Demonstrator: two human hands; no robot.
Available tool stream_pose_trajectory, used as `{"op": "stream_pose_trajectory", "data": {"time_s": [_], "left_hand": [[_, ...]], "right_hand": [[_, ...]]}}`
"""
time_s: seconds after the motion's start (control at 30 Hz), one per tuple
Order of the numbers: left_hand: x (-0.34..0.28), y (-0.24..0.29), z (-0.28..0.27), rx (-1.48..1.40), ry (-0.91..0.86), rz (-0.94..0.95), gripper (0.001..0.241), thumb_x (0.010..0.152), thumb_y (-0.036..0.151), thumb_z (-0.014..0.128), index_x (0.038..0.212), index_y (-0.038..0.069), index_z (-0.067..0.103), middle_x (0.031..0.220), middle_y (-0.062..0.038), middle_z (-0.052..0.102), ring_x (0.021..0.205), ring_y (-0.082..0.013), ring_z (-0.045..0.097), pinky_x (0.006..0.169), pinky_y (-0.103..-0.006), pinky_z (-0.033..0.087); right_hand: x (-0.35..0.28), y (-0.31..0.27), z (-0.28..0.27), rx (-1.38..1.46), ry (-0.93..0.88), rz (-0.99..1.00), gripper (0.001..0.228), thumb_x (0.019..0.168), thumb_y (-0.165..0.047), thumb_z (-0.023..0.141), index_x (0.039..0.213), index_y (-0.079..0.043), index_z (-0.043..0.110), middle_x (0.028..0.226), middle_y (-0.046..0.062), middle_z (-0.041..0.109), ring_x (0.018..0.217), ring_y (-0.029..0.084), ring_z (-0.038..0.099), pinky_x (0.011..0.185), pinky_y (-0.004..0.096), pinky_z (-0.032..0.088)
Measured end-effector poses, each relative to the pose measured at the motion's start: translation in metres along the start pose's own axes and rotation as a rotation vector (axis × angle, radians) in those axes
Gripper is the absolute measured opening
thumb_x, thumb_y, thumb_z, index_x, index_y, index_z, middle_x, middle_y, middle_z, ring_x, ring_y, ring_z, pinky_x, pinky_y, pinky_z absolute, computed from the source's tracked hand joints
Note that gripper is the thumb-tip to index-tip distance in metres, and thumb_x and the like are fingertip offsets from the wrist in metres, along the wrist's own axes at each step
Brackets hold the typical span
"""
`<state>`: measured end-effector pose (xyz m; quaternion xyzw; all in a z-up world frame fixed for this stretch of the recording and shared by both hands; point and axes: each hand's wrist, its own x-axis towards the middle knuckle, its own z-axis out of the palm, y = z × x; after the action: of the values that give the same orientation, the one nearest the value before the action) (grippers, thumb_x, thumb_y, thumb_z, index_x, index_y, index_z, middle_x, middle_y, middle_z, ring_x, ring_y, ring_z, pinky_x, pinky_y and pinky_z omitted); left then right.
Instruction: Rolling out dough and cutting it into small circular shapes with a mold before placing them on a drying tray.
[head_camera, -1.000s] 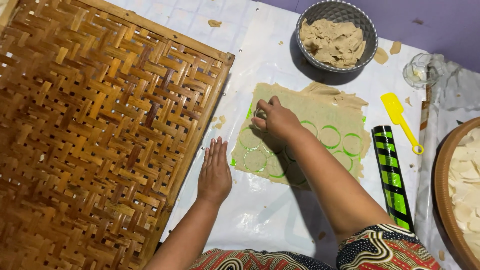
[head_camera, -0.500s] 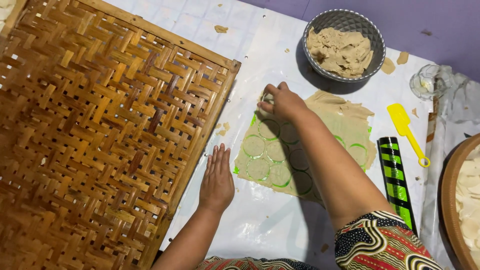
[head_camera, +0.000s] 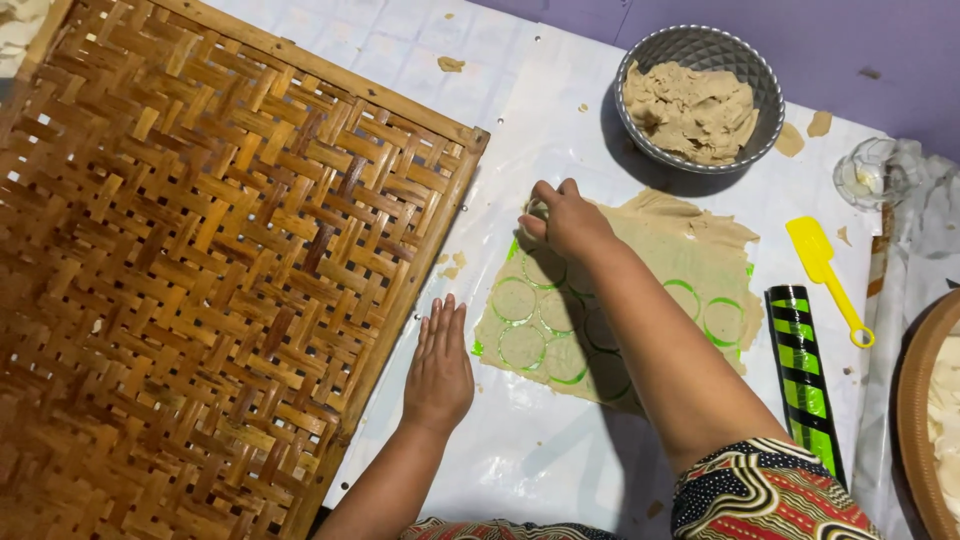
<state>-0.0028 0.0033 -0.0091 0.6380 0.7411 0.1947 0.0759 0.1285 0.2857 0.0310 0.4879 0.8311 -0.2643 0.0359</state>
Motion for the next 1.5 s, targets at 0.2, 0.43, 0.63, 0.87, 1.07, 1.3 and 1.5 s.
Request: {"op": "stream_pose_trajectory", "data": {"time_s": [0.2, 0.43, 0.63, 0.87, 1.07, 1.3, 1.5], "left_hand": [[-0.001, 0.000, 0.000, 0.016, 0.003, 0.000, 0.054, 0.100, 0.007, 0.035, 0.153, 0.002, 0.034, 0.164, -0.021, 0.032, 0.154, -0.0327, 0.025, 0.127, -0.0432, 0.017], [-0.001, 0.002, -0.002, 0.007, -0.018, -0.013, 0.054, 0.099, 0.006, 0.033, 0.154, 0.002, 0.033, 0.164, -0.021, 0.030, 0.155, -0.0323, 0.024, 0.128, -0.0437, 0.016], [-0.001, 0.002, -0.002, 0.002, -0.020, -0.021, 0.053, 0.101, 0.007, 0.032, 0.154, 0.003, 0.033, 0.164, -0.020, 0.031, 0.155, -0.0316, 0.024, 0.127, -0.0432, 0.016], [-0.003, 0.004, 0.000, 0.010, -0.012, -0.026, 0.053, 0.101, 0.007, 0.033, 0.154, 0.003, 0.033, 0.164, -0.020, 0.031, 0.155, -0.0318, 0.025, 0.127, -0.0435, 0.017], [-0.004, 0.002, 0.003, 0.007, 0.002, -0.020, 0.053, 0.101, 0.007, 0.033, 0.154, 0.003, 0.035, 0.164, -0.020, 0.032, 0.154, -0.0322, 0.026, 0.127, -0.0433, 0.018], [-0.003, 0.003, -0.003, -0.004, -0.018, -0.021, 0.053, 0.101, 0.007, 0.031, 0.153, 0.002, 0.034, 0.164, -0.021, 0.032, 0.155, -0.0334, 0.025, 0.127, -0.0438, 0.017], [0.000, -0.001, 0.004, 0.010, -0.018, -0.017, 0.053, 0.101, 0.008, 0.031, 0.154, 0.003, 0.033, 0.165, -0.019, 0.030, 0.156, -0.0320, 0.023, 0.128, -0.0437, 0.016]], "right_hand": [[0.010, 0.001, -0.007, 0.030, 0.030, -0.002, 0.041, 0.101, -0.051, 0.060, 0.125, -0.019, 0.051, 0.127, 0.022, 0.051, 0.108, 0.058, 0.064, 0.092, 0.064, 0.053], [-0.024, 0.028, -0.060, 0.038, 0.210, 0.060, 0.038, 0.098, -0.053, 0.063, 0.124, -0.026, 0.055, 0.127, 0.018, 0.055, 0.113, 0.052, 0.064, 0.092, 0.062, 0.051], [-0.026, 0.048, -0.030, -0.007, 0.105, 0.139, 0.040, 0.098, -0.054, 0.061, 0.124, -0.025, 0.055, 0.135, 0.020, 0.052, 0.115, 0.052, 0.064, 0.099, 0.059, 0.052], [-0.032, 0.046, -0.017, 0.066, 0.088, 0.183, 0.040, 0.098, -0.057, 0.058, 0.124, -0.026, 0.051, 0.133, 0.017, 0.048, 0.112, 0.055, 0.064, 0.098, 0.060, 0.053], [-0.029, 0.046, -0.010, 0.080, 0.094, 0.206, 0.040, 0.100, -0.058, 0.056, 0.125, -0.026, 0.050, 0.133, 0.015, 0.047, 0.110, 0.055, 0.065, 0.097, 0.061, 0.053], [-0.020, 0.057, -0.014, 0.141, 0.093, 0.176, 0.041, 0.099, -0.053, 0.062, 0.126, -0.023, 0.053, 0.132, 0.018, 0.050, 0.116, 0.053, 0.063, 0.102, 0.059, 0.050], [-0.048, 0.085, -0.065, 0.083, 0.230, 0.166, 0.040, 0.097, -0.052, 0.066, 0.125, -0.025, 0.057, 0.131, 0.020, 0.052, 0.118, 0.052, 0.062, 0.103, 0.059, 0.049]]}}
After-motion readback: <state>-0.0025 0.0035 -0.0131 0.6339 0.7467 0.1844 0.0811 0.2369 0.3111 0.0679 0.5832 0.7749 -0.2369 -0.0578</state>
